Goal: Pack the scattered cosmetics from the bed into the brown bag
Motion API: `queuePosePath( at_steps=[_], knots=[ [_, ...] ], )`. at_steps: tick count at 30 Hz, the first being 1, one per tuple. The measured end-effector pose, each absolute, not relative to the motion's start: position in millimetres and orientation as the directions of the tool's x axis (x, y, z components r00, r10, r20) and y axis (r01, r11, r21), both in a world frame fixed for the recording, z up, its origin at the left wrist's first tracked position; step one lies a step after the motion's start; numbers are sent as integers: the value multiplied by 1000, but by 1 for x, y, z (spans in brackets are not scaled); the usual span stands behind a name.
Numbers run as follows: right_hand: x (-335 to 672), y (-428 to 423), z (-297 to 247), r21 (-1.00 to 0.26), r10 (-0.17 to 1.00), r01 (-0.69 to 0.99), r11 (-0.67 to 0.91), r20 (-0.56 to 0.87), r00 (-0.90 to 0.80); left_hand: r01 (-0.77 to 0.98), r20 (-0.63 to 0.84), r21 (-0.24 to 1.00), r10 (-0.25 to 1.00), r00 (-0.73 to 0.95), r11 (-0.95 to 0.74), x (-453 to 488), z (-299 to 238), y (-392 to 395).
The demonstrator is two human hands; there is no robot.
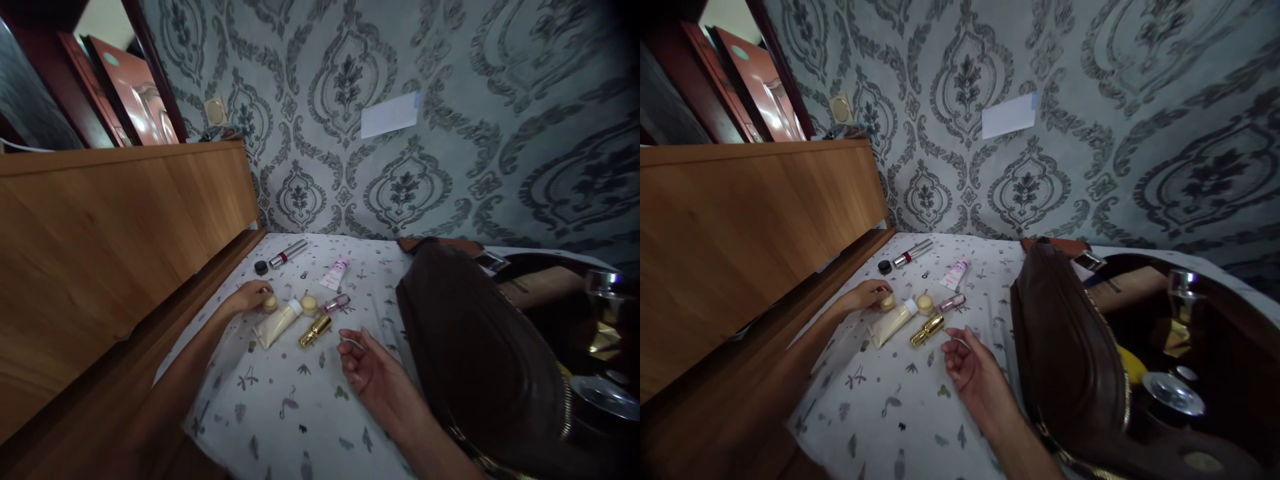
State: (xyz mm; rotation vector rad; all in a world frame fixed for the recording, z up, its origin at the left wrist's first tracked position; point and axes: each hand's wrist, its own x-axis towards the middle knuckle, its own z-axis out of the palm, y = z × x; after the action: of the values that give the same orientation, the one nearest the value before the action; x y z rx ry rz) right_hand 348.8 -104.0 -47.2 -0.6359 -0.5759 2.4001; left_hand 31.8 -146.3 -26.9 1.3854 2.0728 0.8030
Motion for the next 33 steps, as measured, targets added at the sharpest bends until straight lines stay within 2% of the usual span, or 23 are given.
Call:
queuePosePath(
  at_steps=[4, 8, 11, 17, 24, 28, 33],
  knots=[
    [348, -103, -45, -525, 630, -425, -738, -309, -712, 719, 74, 593, 864, -497, 363, 10, -26, -129],
    [348, -104, -42, -516, 642, -440, -735, -322, -696, 737, 227, 490, 748, -623, 466, -12, -27, -104],
    [347, -106, -42, -515, 645, -443, -734, -323, -693, 733, 255, 459, 716, -650, 502, -20, -31, -90],
    [348, -107, -43, -514, 642, -446, -732, -302, -705, 743, 210, 454, 752, -625, 491, -22, -37, -77],
    [349, -104, -47, -512, 627, -433, -742, -302, -718, 711, 242, 552, 732, -637, 436, -10, -29, -86],
    [349, -105, -48, -532, 630, -427, -731, -285, -723, 650, 178, 689, 795, -580, 320, 9, -26, -90],
    [350, -105, -46, -526, 629, -430, -734, -288, -722, 485, 81, 858, 886, -457, 172, 43, -17, -99]
  ],
)
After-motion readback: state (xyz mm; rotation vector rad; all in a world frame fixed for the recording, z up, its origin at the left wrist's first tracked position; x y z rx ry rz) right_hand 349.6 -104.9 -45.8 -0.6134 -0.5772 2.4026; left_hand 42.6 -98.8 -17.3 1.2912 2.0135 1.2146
